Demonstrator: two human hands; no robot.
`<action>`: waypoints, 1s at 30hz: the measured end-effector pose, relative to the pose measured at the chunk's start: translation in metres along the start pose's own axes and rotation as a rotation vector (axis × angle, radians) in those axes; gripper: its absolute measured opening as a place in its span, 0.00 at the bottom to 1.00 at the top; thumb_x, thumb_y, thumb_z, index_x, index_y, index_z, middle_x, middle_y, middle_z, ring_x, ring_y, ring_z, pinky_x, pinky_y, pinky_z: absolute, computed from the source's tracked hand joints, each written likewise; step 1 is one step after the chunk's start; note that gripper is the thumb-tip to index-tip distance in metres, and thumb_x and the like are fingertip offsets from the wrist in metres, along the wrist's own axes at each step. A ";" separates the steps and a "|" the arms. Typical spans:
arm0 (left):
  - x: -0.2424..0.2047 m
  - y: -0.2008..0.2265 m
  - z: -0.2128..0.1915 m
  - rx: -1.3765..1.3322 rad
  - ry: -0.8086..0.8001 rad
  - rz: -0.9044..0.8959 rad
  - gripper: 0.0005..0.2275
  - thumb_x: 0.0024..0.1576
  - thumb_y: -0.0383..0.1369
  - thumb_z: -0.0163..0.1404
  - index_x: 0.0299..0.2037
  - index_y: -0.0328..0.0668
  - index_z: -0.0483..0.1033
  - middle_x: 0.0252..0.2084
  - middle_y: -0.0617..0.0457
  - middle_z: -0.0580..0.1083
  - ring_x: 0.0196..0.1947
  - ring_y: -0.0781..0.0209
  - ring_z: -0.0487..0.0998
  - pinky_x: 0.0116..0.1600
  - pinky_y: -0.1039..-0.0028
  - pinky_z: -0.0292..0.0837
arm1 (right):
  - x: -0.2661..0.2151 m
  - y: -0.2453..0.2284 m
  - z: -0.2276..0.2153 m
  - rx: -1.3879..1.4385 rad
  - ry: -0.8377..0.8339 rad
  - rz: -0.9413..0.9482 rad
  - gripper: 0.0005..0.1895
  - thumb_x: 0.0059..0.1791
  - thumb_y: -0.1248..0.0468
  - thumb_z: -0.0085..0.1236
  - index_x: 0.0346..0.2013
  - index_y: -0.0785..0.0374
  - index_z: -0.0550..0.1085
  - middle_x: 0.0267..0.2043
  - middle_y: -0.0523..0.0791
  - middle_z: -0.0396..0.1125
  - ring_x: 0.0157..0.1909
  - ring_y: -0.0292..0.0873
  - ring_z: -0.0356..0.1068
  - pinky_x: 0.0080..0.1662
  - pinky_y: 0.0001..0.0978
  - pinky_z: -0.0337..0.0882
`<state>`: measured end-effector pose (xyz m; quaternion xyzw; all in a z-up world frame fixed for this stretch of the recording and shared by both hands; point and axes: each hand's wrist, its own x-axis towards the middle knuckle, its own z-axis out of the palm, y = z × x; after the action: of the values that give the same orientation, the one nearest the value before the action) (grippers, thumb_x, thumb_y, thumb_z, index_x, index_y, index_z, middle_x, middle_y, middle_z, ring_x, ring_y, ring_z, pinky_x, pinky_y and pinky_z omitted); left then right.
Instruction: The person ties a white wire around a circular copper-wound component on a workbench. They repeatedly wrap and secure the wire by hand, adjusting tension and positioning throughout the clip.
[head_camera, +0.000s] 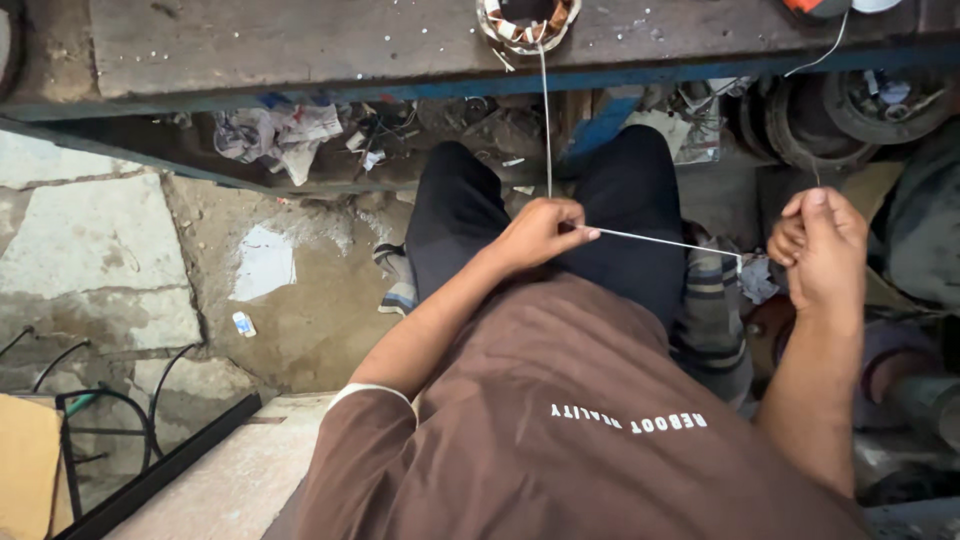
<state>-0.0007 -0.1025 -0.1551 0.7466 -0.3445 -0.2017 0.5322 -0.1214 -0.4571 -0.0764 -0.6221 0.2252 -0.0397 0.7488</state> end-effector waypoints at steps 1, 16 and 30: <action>-0.005 -0.007 0.007 -0.121 -0.029 -0.073 0.17 0.60 0.43 0.57 0.27 0.38 0.73 0.25 0.54 0.70 0.27 0.63 0.71 0.35 0.69 0.66 | 0.002 0.008 -0.003 -0.056 0.069 0.009 0.17 0.66 0.56 0.47 0.38 0.62 0.68 0.23 0.37 0.49 0.22 0.31 0.47 0.28 0.26 0.51; -0.023 0.016 0.008 -0.027 -0.191 0.012 0.16 0.59 0.44 0.57 0.45 0.38 0.79 0.42 0.47 0.77 0.45 0.50 0.79 0.51 0.64 0.73 | 0.061 0.036 0.228 0.070 -0.576 0.147 0.13 0.56 0.63 0.50 0.54 0.65 0.71 0.37 0.41 0.72 0.19 0.25 0.50 0.22 0.18 0.50; 0.038 0.122 -0.134 0.587 0.711 0.310 0.16 0.55 0.31 0.62 0.53 0.43 0.77 0.52 0.49 0.70 0.54 0.48 0.69 0.57 0.60 0.66 | 0.033 0.056 0.174 0.254 -0.483 0.107 0.14 0.62 0.60 0.48 0.34 0.62 0.67 0.24 0.37 0.53 0.24 0.30 0.49 0.28 0.24 0.50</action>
<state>0.0779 -0.0659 0.0082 0.8278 -0.2908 0.2531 0.4075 -0.0368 -0.2971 -0.1173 -0.5020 0.0660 0.1213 0.8538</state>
